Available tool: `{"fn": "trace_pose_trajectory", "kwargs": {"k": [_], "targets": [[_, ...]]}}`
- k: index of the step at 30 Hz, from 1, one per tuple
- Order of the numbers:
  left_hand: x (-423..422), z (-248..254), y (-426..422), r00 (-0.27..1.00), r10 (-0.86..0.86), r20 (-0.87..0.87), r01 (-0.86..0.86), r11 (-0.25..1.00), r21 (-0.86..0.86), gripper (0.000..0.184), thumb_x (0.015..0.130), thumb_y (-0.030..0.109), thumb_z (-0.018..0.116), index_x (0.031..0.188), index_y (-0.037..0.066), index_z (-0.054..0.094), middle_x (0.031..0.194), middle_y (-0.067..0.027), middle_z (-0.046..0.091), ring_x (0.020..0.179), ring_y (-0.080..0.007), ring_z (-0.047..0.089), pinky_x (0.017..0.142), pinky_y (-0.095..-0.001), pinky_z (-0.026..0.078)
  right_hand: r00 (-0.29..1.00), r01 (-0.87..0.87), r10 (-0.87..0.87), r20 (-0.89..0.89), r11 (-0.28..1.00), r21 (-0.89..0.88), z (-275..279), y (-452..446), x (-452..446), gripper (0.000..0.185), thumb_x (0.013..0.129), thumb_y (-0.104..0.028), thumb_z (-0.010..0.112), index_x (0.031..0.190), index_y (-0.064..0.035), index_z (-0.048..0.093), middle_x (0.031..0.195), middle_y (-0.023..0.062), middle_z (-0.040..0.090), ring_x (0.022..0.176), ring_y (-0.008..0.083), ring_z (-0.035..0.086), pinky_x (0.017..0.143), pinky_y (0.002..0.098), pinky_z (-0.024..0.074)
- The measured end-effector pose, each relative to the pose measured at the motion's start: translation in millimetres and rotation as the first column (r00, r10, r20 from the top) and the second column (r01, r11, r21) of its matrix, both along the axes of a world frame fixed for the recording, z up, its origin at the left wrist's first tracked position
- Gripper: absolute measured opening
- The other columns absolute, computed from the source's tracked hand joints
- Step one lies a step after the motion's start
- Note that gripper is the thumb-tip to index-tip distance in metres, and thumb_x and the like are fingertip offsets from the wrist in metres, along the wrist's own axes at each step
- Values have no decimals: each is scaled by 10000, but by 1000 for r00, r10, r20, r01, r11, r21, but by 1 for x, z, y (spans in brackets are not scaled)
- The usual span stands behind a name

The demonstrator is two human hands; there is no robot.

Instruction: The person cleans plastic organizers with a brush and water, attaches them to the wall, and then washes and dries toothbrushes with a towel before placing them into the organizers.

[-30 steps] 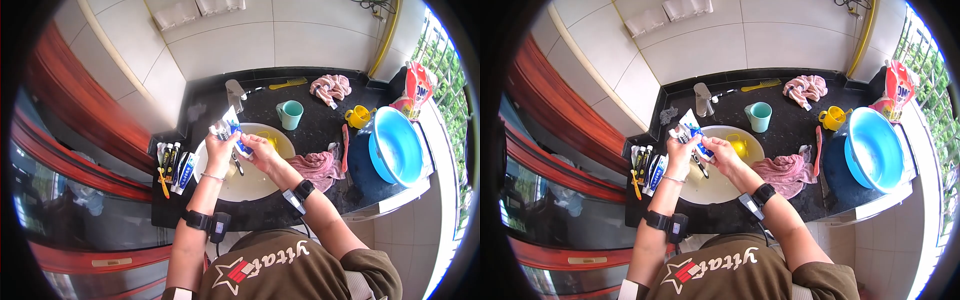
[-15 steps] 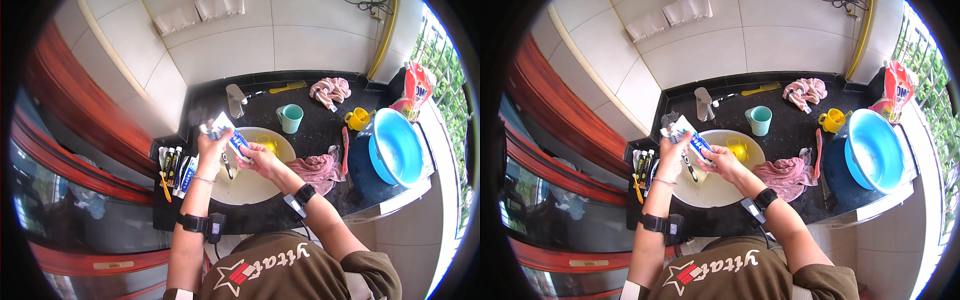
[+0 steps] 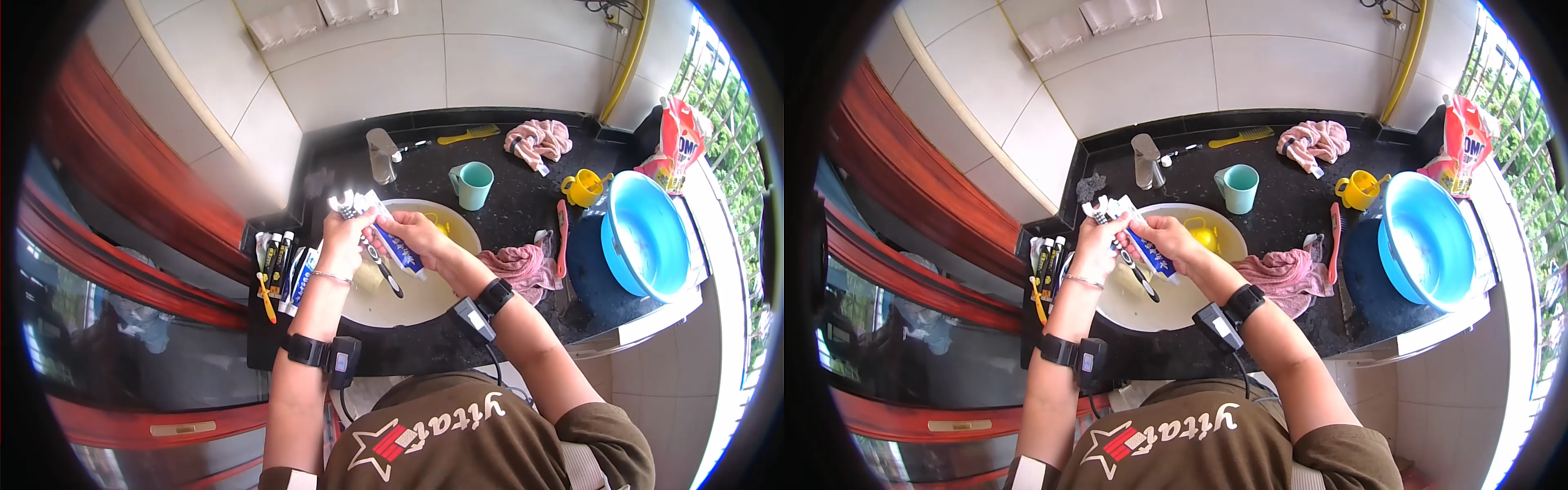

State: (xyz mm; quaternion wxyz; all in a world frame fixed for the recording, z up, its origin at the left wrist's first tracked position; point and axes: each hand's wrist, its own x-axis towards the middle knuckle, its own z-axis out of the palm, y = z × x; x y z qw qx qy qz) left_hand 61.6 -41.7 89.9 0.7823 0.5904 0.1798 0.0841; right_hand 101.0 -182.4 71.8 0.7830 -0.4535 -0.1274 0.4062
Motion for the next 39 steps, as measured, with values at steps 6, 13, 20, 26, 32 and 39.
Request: {"fn": "trace_pose_trajectory", "kwargs": {"k": [6,13,20,26,32,39], "targets": [[3,-3,9,998,46,33,-48,997,64,122,747,97,684,714,80,568,539,5,511,408,-73,463,357,-203,296,977,-175,164,-135,982,-72,-15,-15,-10,258,881,-267,556,968,-26,592,868,89,653,726,142,644,618,250,530],[0,3,9,995,16,-96,-5,994,110,114,778,90,660,766,92,547,573,14,504,444,-76,475,378,-203,351,971,-131,129,-202,991,3,-22,-13,-13,235,888,-242,544,990,-33,580,877,92,651,740,146,646,674,262,540],[1,8,18,997,70,18,-72,987,144,123,787,56,649,800,87,530,616,12,515,460,-66,475,406,-206,390,934,-22,43,-355,998,63,-36,-18,-24,254,901,-220,520,1057,-20,538,888,118,651,720,132,649,681,246,547],[3,9,14,997,76,14,-77,988,137,121,788,60,650,808,87,534,620,12,520,462,-61,476,408,-205,393,952,-15,28,-306,999,46,-36,-16,-24,249,877,-181,559,1062,-17,530,900,113,636,697,120,633,684,208,536],[3,1,16,996,91,8,-91,988,124,122,765,51,664,785,68,545,622,5,528,450,-61,475,380,-198,360,927,26,12,-376,995,96,-39,-16,-30,197,887,-134,533,996,30,550,905,137,630,740,149,645,646,218,556],[1,-2,19,995,99,8,-100,989,107,127,781,56,653,772,79,529,609,8,512,442,-65,472,389,-211,387,923,-16,34,-384,999,49,-48,-17,-29,236,884,-203,551,973,16,561,817,123,651,643,127,642,600,201,551]]}}
